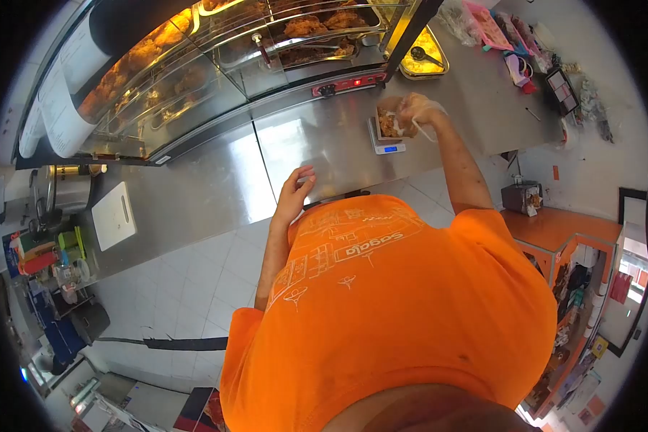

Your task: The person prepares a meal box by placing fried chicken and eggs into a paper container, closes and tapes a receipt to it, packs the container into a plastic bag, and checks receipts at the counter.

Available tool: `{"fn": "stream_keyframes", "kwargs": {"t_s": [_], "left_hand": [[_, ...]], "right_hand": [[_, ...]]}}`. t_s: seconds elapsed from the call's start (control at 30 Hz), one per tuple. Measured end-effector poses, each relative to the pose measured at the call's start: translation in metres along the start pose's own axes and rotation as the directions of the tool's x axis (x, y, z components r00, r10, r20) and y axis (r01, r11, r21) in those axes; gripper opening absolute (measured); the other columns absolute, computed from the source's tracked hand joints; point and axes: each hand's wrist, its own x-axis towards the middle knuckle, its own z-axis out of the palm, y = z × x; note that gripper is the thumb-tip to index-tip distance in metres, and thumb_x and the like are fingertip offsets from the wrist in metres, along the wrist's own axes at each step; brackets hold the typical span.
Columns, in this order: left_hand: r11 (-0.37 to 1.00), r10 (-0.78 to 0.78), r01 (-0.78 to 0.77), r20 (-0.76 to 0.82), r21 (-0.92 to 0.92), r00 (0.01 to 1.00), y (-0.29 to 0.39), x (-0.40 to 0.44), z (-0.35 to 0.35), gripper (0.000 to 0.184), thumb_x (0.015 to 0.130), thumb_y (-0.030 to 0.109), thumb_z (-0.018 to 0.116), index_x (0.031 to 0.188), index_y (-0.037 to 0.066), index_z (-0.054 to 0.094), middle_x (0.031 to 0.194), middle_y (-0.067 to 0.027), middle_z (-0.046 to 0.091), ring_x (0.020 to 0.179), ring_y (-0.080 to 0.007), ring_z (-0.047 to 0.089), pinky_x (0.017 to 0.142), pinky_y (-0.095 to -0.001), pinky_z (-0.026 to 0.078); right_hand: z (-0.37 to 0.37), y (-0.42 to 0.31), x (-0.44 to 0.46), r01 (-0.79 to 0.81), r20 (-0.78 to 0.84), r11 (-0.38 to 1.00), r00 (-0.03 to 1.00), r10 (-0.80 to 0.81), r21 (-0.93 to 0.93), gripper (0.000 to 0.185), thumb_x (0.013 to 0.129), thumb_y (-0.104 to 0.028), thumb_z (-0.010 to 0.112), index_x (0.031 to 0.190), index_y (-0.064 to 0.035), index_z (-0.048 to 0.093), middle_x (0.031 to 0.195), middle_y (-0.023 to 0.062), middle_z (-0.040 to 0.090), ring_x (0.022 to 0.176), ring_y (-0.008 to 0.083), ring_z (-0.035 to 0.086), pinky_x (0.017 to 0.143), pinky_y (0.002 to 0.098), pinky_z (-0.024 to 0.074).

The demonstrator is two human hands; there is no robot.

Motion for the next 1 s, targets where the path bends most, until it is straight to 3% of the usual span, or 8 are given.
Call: {"fn": "stream_keyframes", "kwargs": {"t_s": [0.03,0.23,0.43,0.53,0.63,0.73,0.93,1.0], "left_hand": [[1.000,-0.002,0.002,-0.002,0.004,1.000,0.000,0.000,0.000,0.045,0.097,0.029,0.065,0.135,0.007,0.056,0.122,-0.0083,0.063,0.090,-0.0134,0.058,0.080,-0.0272,0.047],[1.000,0.010,-0.010,-0.028,-0.022,1.000,-0.004,0.000,0.002,0.045,0.097,0.027,0.066,0.135,0.006,0.055,0.123,-0.0089,0.064,0.091,-0.0143,0.058,0.081,-0.0280,0.048],[0.999,-0.010,0.009,-0.045,-0.038,0.999,-0.006,-0.010,0.002,0.045,0.097,0.027,0.066,0.135,0.006,0.055,0.124,-0.0100,0.063,0.092,-0.0149,0.059,0.082,-0.0283,0.048],[0.996,-0.017,0.013,-0.049,-0.091,0.999,-0.011,-0.012,0.002,0.046,0.097,0.028,0.066,0.135,0.006,0.055,0.125,-0.0094,0.063,0.091,-0.0144,0.058,0.080,-0.0284,0.048],[0.999,-0.015,0.012,-0.053,-0.052,0.998,-0.014,-0.012,-0.001,0.046,0.097,0.028,0.066,0.135,0.006,0.056,0.125,-0.0088,0.062,0.090,-0.0133,0.057,0.079,-0.0279,0.047],[0.998,0.000,-0.004,-0.054,-0.059,0.999,-0.014,-0.011,-0.002,0.045,0.097,0.028,0.066,0.135,0.006,0.056,0.124,-0.0083,0.062,0.088,-0.0117,0.056,0.077,-0.0267,0.047],[0.994,-0.014,0.005,-0.075,-0.110,0.997,-0.012,-0.014,-0.001,0.046,0.097,0.028,0.067,0.135,0.006,0.055,0.122,-0.0073,0.062,0.088,-0.0108,0.055,0.076,-0.0256,0.046],[0.993,-0.023,0.014,-0.076,-0.118,0.997,-0.018,-0.015,-0.002,0.046,0.097,0.028,0.067,0.135,0.006,0.055,0.122,-0.0075,0.062,0.088,-0.0111,0.055,0.076,-0.0257,0.046]], "right_hand": [[0.004,-0.013,-0.011,-0.015,-0.009,0.987,1.000,0.014,-0.158,0.043,0.071,-0.027,0.080,0.109,-0.0086,0.071,0.112,0.0124,0.071,0.100,0.0293,0.069,0.081,0.0401,0.0546],[0.027,-0.059,-0.047,0.011,0.013,0.978,1.000,-0.009,-0.210,0.056,0.075,-0.018,0.077,0.129,-0.0120,0.062,0.116,0.0083,0.071,0.102,0.0258,0.068,0.088,0.0368,0.0526],[0.031,0.016,0.015,0.138,0.021,0.923,0.988,-0.155,0.359,0.049,0.080,-0.024,0.075,0.126,-0.0106,0.066,0.100,0.0106,0.071,0.081,0.0170,0.065,0.071,0.0333,0.0537],[0.007,0.023,0.000,0.307,-0.025,0.804,0.939,-0.343,0.509,0.036,0.087,-0.021,0.067,0.122,-0.0126,0.068,0.097,0.0086,0.072,0.086,0.0185,0.064,0.078,0.0333,0.0514],[-0.011,0.025,-0.009,0.181,-0.106,0.913,0.983,-0.152,0.367,0.032,0.087,-0.024,0.067,0.116,-0.0112,0.071,0.101,0.0118,0.072,0.088,0.0215,0.065,0.080,0.0355,0.0514],[-0.001,0.057,0.027,0.273,-0.098,0.954,0.960,-0.262,0.126,0.032,0.085,-0.029,0.068,0.110,-0.0097,0.073,0.104,0.0161,0.071,0.092,0.0266,0.067,0.083,0.0388,0.0513],[0.014,0.055,0.049,0.044,-0.110,0.999,0.993,-0.040,0.030,0.040,0.079,-0.035,0.073,0.108,-0.0072,0.071,0.109,0.0165,0.070,0.102,0.0318,0.067,0.088,0.0405,0.0516],[0.013,0.025,0.020,-0.044,-0.061,0.979,0.998,0.032,-0.197,0.039,0.081,-0.032,0.073,0.110,-0.0071,0.069,0.109,0.0152,0.071,0.103,0.0320,0.067,0.089,0.0404,0.0524]]}}
